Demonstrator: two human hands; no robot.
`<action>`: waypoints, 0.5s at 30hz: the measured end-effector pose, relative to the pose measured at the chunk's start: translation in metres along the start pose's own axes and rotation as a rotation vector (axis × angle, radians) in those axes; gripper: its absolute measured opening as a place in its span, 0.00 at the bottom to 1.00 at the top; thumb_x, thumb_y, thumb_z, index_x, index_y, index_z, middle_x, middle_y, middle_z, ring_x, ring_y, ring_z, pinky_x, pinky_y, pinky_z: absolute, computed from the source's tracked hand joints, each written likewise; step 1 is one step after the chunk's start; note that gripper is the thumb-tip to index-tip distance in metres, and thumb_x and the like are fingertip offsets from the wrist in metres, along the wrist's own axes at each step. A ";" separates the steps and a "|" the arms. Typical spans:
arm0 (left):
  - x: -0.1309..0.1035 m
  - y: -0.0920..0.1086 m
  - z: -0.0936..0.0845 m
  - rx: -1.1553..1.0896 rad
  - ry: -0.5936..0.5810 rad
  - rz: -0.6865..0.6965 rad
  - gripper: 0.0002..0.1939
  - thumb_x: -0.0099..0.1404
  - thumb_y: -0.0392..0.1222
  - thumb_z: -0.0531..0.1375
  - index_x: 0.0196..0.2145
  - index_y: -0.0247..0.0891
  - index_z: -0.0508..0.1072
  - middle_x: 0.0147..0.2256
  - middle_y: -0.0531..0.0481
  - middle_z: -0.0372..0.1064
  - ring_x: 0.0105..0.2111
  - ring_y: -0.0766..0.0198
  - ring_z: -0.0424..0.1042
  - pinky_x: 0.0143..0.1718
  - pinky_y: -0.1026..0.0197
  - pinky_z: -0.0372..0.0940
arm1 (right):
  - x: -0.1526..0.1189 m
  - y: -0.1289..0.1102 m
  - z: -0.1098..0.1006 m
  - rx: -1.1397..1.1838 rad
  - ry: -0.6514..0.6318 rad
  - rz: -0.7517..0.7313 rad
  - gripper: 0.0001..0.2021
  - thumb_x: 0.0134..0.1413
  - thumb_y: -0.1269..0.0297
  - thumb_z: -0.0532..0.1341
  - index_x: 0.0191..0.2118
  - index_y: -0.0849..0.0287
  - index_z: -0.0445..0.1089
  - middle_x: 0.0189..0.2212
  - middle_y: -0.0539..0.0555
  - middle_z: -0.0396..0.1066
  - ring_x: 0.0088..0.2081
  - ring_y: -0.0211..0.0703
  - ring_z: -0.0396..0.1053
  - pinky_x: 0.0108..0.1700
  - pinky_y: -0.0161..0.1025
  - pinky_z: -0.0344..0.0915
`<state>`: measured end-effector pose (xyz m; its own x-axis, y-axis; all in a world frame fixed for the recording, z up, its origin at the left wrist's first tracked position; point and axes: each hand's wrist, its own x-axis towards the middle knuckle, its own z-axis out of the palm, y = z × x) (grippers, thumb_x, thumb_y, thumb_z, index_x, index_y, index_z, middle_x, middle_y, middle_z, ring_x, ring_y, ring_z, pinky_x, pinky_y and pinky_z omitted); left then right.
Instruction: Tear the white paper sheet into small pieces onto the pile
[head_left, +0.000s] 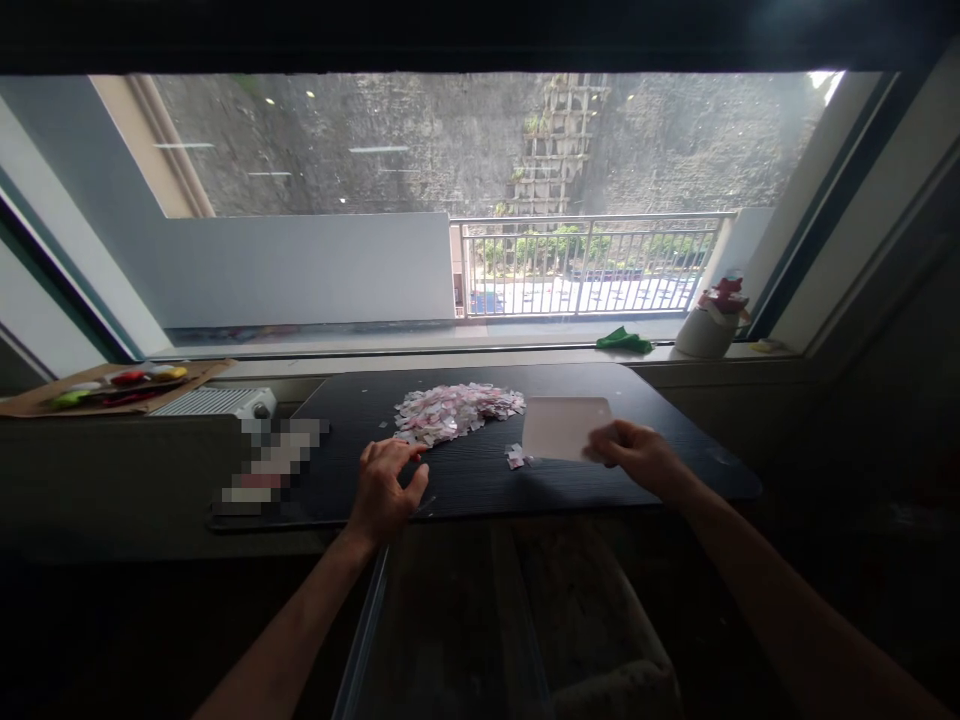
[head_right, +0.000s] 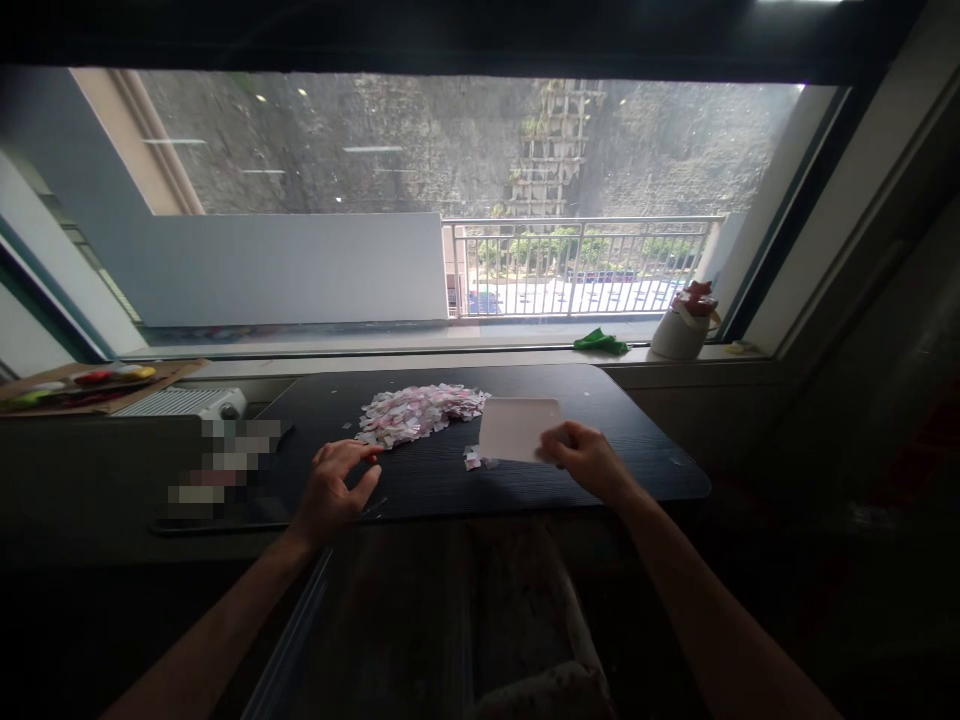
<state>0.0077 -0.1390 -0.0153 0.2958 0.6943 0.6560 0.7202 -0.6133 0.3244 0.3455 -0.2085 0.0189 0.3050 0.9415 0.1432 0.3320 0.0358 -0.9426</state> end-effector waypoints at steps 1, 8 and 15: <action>-0.002 0.002 0.000 0.023 -0.031 0.040 0.10 0.59 0.42 0.54 0.36 0.42 0.74 0.34 0.49 0.72 0.44 0.55 0.67 0.55 0.44 0.52 | -0.001 -0.002 0.007 -0.035 0.000 -0.030 0.12 0.38 0.55 0.64 0.25 0.59 0.69 0.22 0.50 0.72 0.26 0.40 0.70 0.27 0.35 0.64; -0.015 0.007 0.000 0.063 -0.148 0.135 0.10 0.60 0.43 0.55 0.37 0.45 0.76 0.37 0.50 0.71 0.47 0.55 0.65 0.59 0.39 0.44 | -0.016 -0.015 0.014 -0.091 -0.035 -0.103 0.10 0.44 0.56 0.61 0.28 0.58 0.69 0.25 0.51 0.75 0.29 0.42 0.73 0.29 0.36 0.66; -0.015 0.004 0.001 0.035 -0.176 0.078 0.10 0.60 0.44 0.56 0.38 0.45 0.75 0.38 0.49 0.70 0.48 0.54 0.65 0.59 0.39 0.44 | -0.020 -0.013 0.024 -0.187 -0.059 -0.128 0.09 0.44 0.58 0.61 0.27 0.58 0.70 0.23 0.51 0.74 0.28 0.44 0.72 0.28 0.37 0.66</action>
<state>0.0064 -0.1516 -0.0249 0.4546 0.7020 0.5482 0.7114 -0.6565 0.2508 0.3141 -0.2195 0.0209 0.1991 0.9513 0.2353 0.5262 0.0988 -0.8446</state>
